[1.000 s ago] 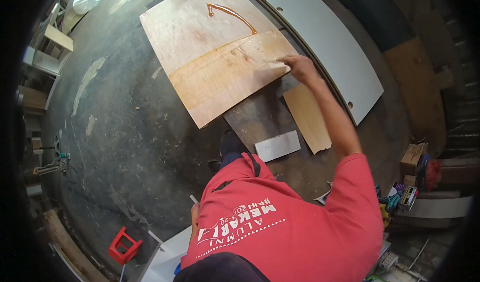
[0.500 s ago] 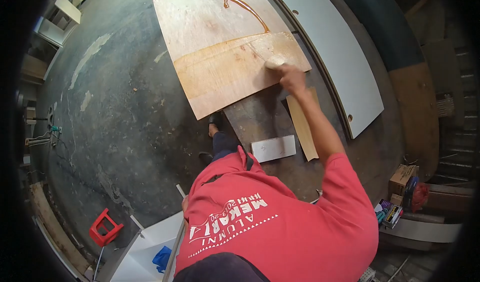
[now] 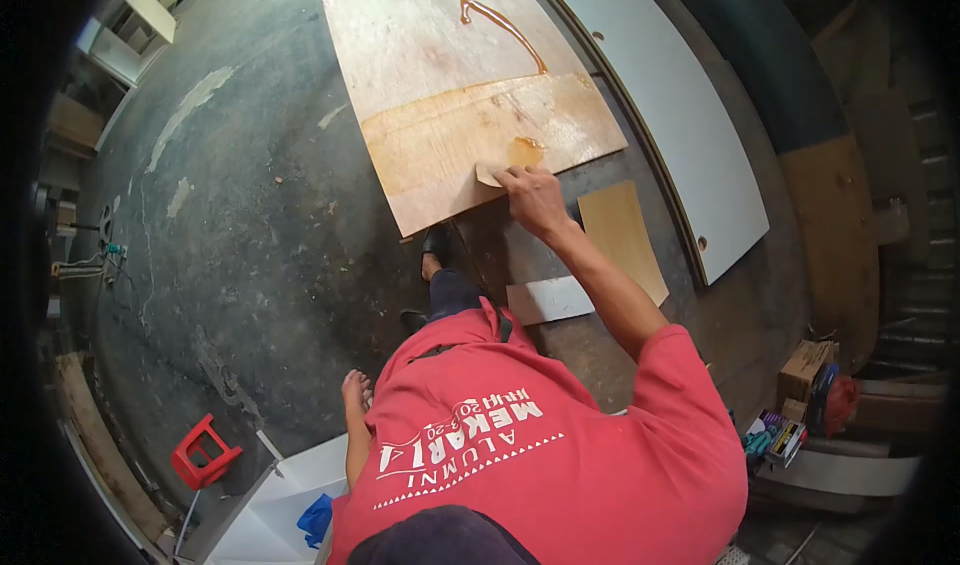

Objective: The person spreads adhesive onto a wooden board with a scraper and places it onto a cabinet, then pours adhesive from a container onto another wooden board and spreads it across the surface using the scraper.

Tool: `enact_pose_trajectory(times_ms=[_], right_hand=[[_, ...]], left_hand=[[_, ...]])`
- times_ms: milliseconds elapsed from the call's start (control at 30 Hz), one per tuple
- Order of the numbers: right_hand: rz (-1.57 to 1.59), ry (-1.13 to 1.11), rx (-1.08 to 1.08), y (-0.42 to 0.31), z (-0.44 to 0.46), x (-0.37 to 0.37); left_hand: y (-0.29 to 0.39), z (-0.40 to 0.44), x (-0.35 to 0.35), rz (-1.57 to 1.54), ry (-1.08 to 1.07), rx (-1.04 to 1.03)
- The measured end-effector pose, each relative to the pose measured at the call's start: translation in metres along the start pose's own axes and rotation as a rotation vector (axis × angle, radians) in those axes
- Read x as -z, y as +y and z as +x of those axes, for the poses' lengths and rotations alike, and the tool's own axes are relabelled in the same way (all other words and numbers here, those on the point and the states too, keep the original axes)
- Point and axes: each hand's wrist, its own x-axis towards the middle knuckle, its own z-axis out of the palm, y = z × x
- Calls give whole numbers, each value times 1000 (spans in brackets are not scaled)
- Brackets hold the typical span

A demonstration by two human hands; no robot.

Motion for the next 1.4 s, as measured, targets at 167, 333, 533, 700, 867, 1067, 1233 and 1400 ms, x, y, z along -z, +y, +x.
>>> enact_pose_trajectory(times_ms=[167,333,533,700,867,1067,1233,1400], right_hand=[[29,56,-364,48,27,3],[133,-175,-139,-26,4,11],[209,5,-107,-42,11,18],[21,21,113,-49,4,-21],[-59,11,-315,-27,34,5],[205,-83,-43,-100,22,-19],[446,-239,-103,-129,22,9],[77,157,34,-98,28,-28]], left_hand=[[-13,-6,2,-99,63,-33],[-66,-16,-7,49,-12,30],[-114,-22,-8,435,-84,-183],[-97,-19,-12,147,-34,-76],[-80,-12,-15,-191,33,-5],[-78,-22,-19,-139,40,37],[-99,-23,-13,29,-19,2],[-110,-27,-9,54,-8,-9]])
